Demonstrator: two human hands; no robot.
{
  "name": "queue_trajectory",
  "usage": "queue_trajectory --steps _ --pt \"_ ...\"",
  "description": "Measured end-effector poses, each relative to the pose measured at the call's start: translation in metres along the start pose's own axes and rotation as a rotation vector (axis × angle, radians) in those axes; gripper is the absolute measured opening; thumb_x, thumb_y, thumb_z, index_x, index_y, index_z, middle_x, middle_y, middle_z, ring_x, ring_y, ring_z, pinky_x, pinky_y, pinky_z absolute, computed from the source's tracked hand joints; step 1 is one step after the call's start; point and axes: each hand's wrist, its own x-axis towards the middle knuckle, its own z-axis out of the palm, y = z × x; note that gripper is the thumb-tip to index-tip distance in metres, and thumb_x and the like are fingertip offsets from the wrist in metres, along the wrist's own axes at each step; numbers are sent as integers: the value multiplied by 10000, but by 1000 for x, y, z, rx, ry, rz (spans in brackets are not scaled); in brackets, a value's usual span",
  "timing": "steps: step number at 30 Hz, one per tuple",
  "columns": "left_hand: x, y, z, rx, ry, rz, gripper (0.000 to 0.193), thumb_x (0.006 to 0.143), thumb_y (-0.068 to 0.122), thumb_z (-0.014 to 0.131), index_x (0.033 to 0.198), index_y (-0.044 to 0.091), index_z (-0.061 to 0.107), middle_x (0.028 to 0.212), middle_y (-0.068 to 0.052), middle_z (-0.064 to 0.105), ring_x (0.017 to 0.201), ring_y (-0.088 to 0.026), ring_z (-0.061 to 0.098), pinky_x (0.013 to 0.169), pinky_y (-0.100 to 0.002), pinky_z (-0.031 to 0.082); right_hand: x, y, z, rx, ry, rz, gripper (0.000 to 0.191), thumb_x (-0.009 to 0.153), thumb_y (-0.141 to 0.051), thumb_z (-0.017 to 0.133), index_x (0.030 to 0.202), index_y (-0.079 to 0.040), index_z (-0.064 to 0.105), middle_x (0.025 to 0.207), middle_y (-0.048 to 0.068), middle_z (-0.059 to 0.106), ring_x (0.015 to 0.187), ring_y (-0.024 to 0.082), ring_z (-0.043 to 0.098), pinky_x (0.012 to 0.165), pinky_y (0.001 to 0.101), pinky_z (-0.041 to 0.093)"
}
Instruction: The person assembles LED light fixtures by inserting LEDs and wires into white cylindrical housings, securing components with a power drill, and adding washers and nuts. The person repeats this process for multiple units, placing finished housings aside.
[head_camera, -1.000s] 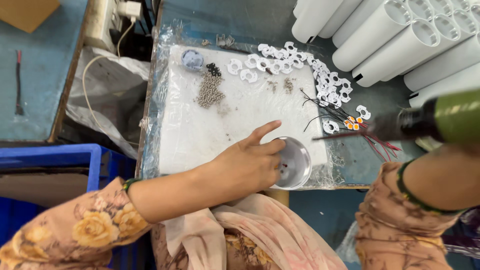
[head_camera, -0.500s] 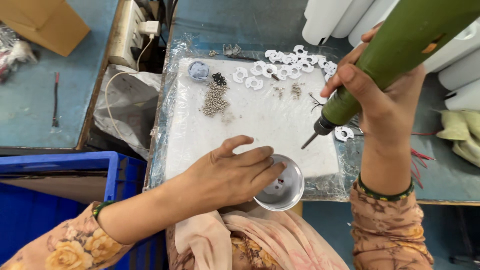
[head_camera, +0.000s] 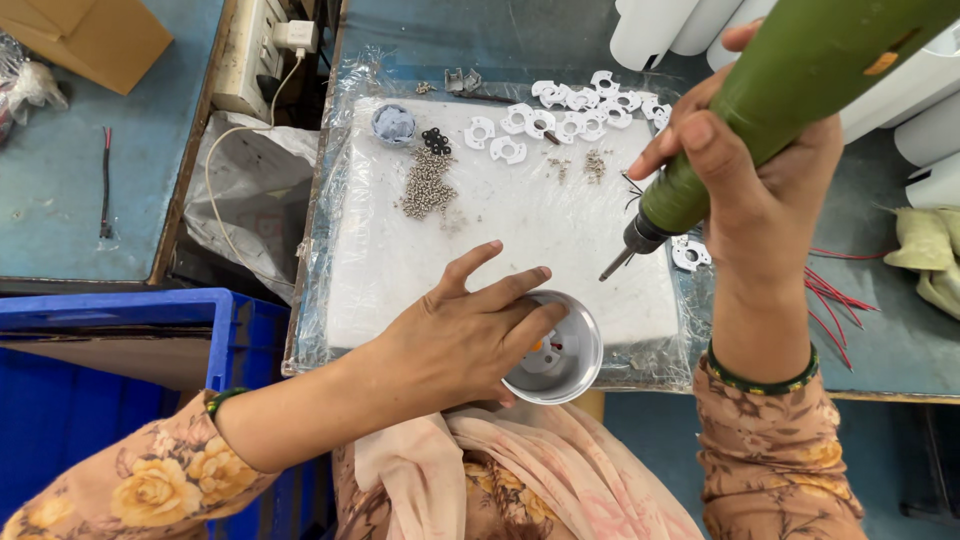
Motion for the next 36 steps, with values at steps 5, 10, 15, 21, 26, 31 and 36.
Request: queue_trajectory --steps 5,10,15,21,26,31,36 --pt "-3 -1 5 6 48 12 1000 546 491 862 1378 58 514 1204 -39 700 1411 -229 438 1215 -542 102 -8 0 -5 46 59 12 500 1112 -124 776 1427 75 443 905 116 613 798 173 652 744 408 633" --pt "-5 0 8 65 104 22 930 568 434 873 1355 72 537 1161 -35 711 1398 -215 464 1226 -535 108 -16 -1 -14 40 98 19 533 1077 -143 796 1413 78 446 894 108 613 804 164 645 721 399 625" --pt "-3 1 7 39 100 27 892 543 441 873 1272 38 553 1089 -79 714 1369 -233 481 1223 -559 100 -20 -2 -21 25 134 13 553 1067 -142 816 1418 82 452 894 110 605 801 173 643 718 407 621" --pt "-3 3 4 59 124 32 813 548 421 868 1178 8 561 1046 -90 715 1322 -232 519 1233 -568 120 -25 -5 -25 2 134 18 548 1076 -148 816 1430 65 454 896 107 601 821 183 652 731 422 629" --pt "-4 3 6 88 147 34 770 558 420 861 1137 5 566 1001 -102 720 1294 -239 538 1234 -565 126 -27 -4 -29 -7 121 28 538 1103 -148 812 1444 56 449 897 130 610 802 189 632 754 435 630" --pt "-3 3 9 81 172 23 704 592 358 848 1140 15 570 970 -87 725 1290 -234 547 1244 -559 125 -29 -4 -32 -19 102 41 531 1114 -157 802 1446 44 440 889 137 615 791 207 663 758 429 624" --pt "-4 3 10 90 205 19 628 653 354 845 1110 28 563 970 -92 723 1324 -236 540 1259 -569 120 -29 -6 -34 -16 103 37 519 1111 -150 797 1439 40 442 890 134 616 791 199 661 757 430 627"
